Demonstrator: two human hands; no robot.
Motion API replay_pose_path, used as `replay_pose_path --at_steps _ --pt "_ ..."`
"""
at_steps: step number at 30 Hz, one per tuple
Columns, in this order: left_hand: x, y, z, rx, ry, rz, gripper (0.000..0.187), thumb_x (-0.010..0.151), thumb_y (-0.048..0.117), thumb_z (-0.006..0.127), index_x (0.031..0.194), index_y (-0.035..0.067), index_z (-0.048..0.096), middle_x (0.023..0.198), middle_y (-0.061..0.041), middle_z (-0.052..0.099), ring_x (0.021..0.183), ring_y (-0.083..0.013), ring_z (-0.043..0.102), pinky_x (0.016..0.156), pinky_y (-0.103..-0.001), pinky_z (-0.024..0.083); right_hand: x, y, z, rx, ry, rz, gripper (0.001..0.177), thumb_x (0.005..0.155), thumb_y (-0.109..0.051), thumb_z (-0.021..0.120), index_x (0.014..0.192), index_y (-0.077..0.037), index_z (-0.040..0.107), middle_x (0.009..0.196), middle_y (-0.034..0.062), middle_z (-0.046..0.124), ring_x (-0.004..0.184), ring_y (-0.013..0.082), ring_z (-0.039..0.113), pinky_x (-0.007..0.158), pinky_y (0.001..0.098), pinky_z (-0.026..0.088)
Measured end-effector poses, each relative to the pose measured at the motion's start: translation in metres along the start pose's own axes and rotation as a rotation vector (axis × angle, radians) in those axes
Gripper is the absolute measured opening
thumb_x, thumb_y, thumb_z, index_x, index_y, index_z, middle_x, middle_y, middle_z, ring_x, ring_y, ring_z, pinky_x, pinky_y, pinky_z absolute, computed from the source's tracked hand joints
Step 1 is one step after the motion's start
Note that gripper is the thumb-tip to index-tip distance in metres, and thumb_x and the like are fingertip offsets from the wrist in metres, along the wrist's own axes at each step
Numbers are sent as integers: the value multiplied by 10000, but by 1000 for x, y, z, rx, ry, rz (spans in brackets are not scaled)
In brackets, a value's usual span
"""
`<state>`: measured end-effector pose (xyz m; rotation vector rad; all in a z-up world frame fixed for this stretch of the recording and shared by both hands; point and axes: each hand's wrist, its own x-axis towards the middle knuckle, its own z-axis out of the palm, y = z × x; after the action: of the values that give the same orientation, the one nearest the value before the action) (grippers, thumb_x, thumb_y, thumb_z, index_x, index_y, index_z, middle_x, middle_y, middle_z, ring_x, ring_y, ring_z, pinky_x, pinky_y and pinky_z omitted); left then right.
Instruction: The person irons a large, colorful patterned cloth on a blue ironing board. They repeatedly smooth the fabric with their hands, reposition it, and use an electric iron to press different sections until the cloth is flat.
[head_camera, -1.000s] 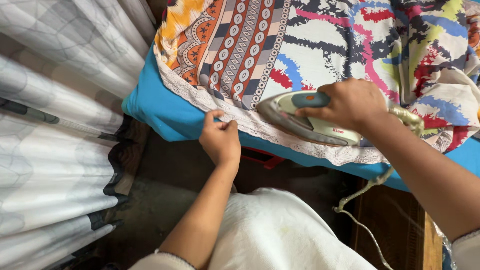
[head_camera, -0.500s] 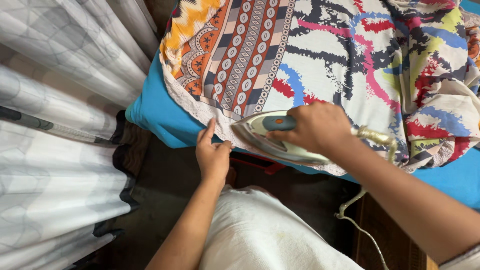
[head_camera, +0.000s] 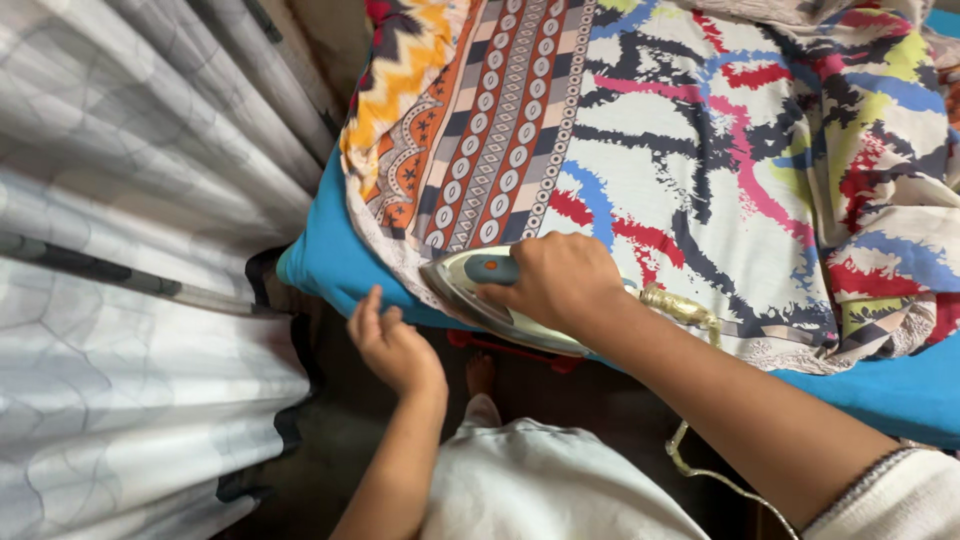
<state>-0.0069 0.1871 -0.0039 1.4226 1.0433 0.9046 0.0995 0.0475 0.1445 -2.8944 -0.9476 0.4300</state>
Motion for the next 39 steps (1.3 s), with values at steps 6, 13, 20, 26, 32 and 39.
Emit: replay_pose_path --at_steps 6,13,20,26,32,39 --pt "22 30 36 -246 -180 39 421 1078 314 431 1208 21 704 1218 -90 667 1123 -214 618 940 -333 475 -36 20 0 -16 -162 149 588 815 -707 664 840 -124 734 780 151 737 759 340 738 723 463 585" --pt "16 21 115 -29 -753 -25 532 1064 447 419 1172 45 751 1178 -116 772 1132 -241 687 1022 -342 477 -87 70 -6 56 -217 533 652 753 -764 687 883 -131 770 825 136 746 834 327 734 774 461 577" --pt "-27 32 148 577 -1265 844 550 950 325 636 1446 107 541 1570 -111 428 1478 -312 340 1196 -498 214 -139 139 23 546 -76 1237 542 694 -629 790 1131 -310 761 737 84 772 671 256 763 676 396 573" --pt "-54 45 142 659 -1629 1123 652 934 362 613 1551 204 470 1667 -57 304 1556 -291 189 1230 -606 54 -232 208 101 1042 868 1309 285 808 -158 825 836 91 689 687 90 567 510 186 473 471 363 333" --pt "-99 52 177 628 -1755 1141 670 935 535 566 1536 266 443 1691 -59 214 1568 -310 109 1218 -637 -1 -275 278 95 880 1253 1051 215 920 -27 716 823 132 608 709 107 575 532 149 505 553 324 368" --pt "-192 52 223 629 -1755 1039 679 917 569 561 1533 314 433 1693 -34 173 1559 -339 31 1188 -660 -43 -266 375 71 1052 1592 679 133 866 -43 625 956 53 639 812 91 628 635 182 553 585 315 425"
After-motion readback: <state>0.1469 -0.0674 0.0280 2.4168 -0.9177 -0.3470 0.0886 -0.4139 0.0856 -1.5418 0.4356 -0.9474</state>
